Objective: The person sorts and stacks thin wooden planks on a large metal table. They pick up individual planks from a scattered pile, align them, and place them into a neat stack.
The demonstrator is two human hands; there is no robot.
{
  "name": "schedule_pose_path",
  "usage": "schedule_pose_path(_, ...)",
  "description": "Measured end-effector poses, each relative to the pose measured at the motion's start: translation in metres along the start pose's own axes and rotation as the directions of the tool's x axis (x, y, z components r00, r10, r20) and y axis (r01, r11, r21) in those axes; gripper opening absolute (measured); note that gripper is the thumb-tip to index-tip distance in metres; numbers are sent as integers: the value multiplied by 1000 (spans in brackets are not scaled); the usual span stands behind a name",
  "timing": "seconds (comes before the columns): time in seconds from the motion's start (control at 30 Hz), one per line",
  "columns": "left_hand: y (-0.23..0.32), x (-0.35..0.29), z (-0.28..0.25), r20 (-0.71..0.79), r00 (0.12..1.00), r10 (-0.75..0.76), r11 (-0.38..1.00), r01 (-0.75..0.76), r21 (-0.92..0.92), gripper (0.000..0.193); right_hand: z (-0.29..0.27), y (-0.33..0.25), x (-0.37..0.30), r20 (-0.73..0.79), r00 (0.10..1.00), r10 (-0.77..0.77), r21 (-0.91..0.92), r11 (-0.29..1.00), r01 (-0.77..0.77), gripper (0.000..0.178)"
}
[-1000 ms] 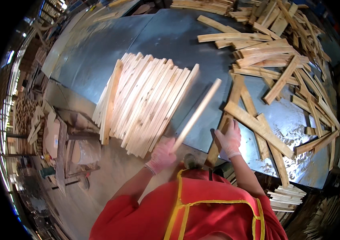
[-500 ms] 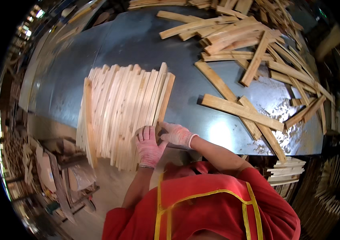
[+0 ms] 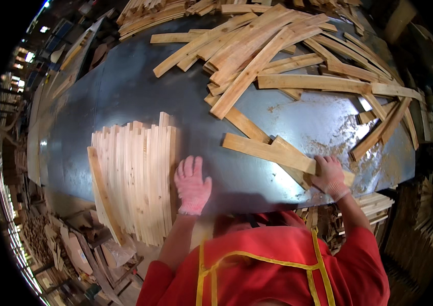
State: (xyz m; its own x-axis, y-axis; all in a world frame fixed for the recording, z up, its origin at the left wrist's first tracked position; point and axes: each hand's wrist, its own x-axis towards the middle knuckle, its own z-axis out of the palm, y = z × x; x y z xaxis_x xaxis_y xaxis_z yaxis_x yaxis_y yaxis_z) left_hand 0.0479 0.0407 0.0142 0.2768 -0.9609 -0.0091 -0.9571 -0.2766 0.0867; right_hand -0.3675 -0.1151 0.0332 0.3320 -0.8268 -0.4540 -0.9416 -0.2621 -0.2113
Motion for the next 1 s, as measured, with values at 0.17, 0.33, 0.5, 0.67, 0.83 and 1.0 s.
schedule_pose_path(0.17,35,25,15,87,996,14,992,-3,-128,77,51,43,-37,-59,992,111,-61,992,-115,84)
schedule_pose_path(0.33,53,-6,27,164,982,93,972,-54,-227,77,1,-22,-3,-2,998,-60,242,968,59,87)
schedule_pose_path(0.5,66,-22,22,160,987,-11,558,138,-818,77,4,-163,42,-193,948,-255,768,563,307,87)
schedule_pose_path(0.67,8,-3,-20,440,867,-234,-146,416,-898,65,57,-280,20,43,831,-554,594,683,425,96)
schedule_pose_path(0.83,-74,-69,-5,409,840,-357,387,531,-753,70,36,-221,85,-434,779,-453,-148,888,434,75)
schedule_pose_path(1.0,-70,-103,3,259,844,-469,732,536,-420,74,33,-216,83,9,964,-265,178,949,259,70)
